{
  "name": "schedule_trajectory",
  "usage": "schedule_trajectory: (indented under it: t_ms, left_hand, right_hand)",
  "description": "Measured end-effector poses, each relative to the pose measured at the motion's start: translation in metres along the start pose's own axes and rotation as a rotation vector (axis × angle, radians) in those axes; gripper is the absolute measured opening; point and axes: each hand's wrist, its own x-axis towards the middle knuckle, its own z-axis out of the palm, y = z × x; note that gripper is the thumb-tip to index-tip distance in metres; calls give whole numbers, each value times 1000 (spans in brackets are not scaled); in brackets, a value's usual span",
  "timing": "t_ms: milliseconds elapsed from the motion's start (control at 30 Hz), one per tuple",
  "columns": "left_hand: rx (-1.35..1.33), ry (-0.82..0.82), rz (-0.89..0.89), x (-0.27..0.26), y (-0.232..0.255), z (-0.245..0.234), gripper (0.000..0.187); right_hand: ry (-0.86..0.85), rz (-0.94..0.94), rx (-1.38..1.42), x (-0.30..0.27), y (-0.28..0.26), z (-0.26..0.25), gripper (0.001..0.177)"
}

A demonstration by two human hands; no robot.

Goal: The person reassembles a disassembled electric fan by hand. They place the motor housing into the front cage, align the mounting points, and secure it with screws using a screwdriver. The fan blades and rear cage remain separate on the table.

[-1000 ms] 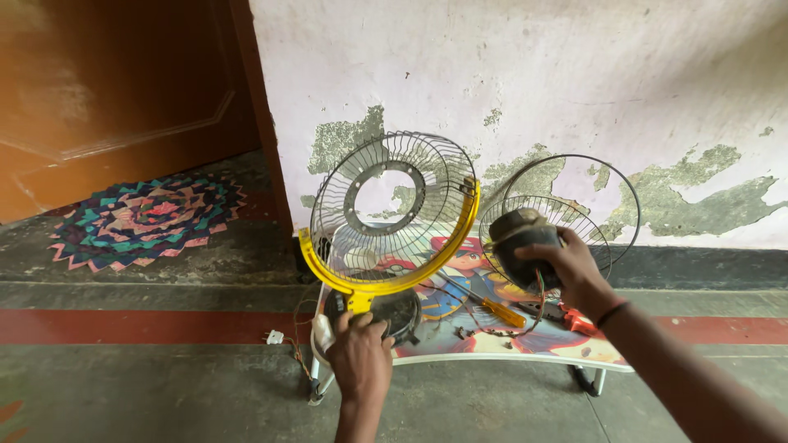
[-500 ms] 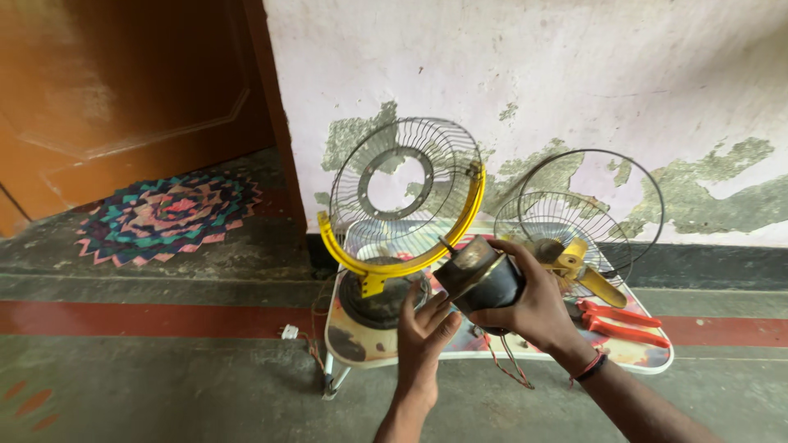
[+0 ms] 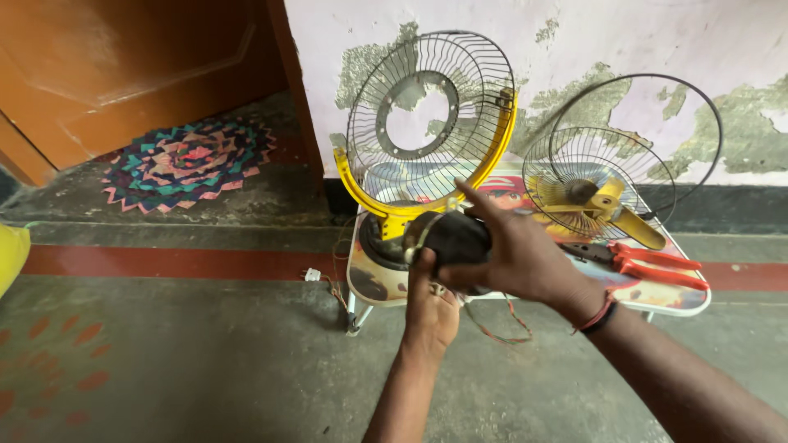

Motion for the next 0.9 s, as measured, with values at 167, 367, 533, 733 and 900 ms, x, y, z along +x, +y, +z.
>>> schedule_trajectory:
  t_ms: [167, 367, 533, 733, 900]
  left_hand:
    - [6, 336, -21, 4, 11, -10, 77]
    - [-71, 194, -40, 0, 26, -1, 78]
    - [-136, 215, -40, 0, 30, 9, 75]
    - [-164, 233, -51, -2, 36, 7, 71]
    - [-163, 187, -14, 1, 38, 5, 71]
  right_hand:
    - [245, -25, 618, -6, 59, -14, 82]
    - [344, 177, 135, -30, 161, -15, 46]
    - [289, 62, -230, -27, 211, 20, 38]
    - [206, 121, -394, -11, 231, 50, 39]
    - [363, 141, -343, -9, 227, 41, 23]
